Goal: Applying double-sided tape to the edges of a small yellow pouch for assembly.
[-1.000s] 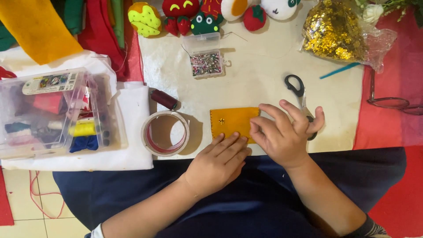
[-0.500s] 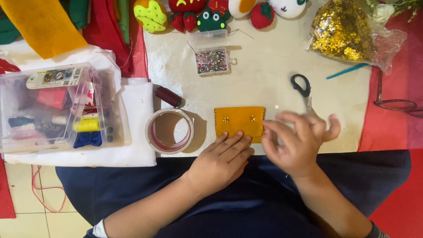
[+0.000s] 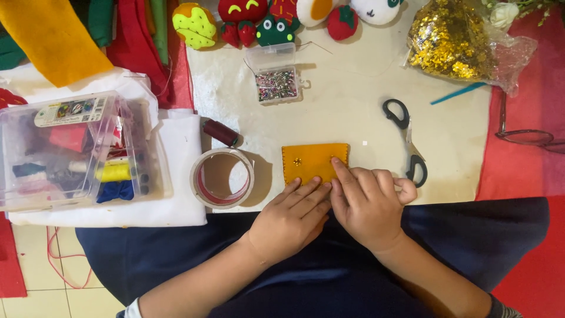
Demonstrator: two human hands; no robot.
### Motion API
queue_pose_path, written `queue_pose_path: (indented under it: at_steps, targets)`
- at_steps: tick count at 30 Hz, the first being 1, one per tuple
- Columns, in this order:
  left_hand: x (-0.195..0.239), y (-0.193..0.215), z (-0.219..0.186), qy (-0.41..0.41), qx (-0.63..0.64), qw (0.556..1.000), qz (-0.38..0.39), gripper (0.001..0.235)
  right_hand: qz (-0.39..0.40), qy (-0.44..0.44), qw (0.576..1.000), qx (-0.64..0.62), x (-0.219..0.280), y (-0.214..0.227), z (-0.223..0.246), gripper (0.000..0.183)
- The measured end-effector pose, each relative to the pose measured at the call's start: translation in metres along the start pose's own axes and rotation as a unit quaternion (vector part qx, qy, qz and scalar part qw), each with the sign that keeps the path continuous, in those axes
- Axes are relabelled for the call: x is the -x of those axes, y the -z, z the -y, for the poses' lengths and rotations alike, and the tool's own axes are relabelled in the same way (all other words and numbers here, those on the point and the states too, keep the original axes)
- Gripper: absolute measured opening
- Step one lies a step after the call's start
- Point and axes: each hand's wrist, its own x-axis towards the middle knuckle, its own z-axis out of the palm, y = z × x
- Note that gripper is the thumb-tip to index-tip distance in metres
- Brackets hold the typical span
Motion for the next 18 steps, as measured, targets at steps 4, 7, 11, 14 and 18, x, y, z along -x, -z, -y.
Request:
queue_pose_path:
  at_steps: [4,7,11,14,18]
  targets:
    - [-0.0007,0.0001,0.0005,-0.001,0.001,1.000,-0.001,0.024,0.006,0.004,1.000,-0.006,-0.0021,0.0005,0.0007,0.020]
    - [-0.0012,0.0008,-0.0009,0.004,0.003,1.000,-0.002,0.024,0.012,0.005,1.000,-0.008,-0.0015,0.0004,0.0010,0.020]
    - [-0.0024,0.0016,-0.0005,0.000,0.003,1.000,-0.008,0.023,0.013,0.007,1.000,-0.006,0.0002,-0.0002,0.0008,0.019]
    - [-0.0032,0.0023,-0.0005,-0.003,0.001,1.000,-0.008,0.022,0.014,0.006,1.000,-0.014,-0.0002,0.0001,0.0013,0.019]
    - [-0.0034,0.0023,-0.0007,-0.003,0.001,1.000,-0.015,0.022,0.015,0.002,1.000,-0.019,-0.0009,0.0007,0.0019,0.021]
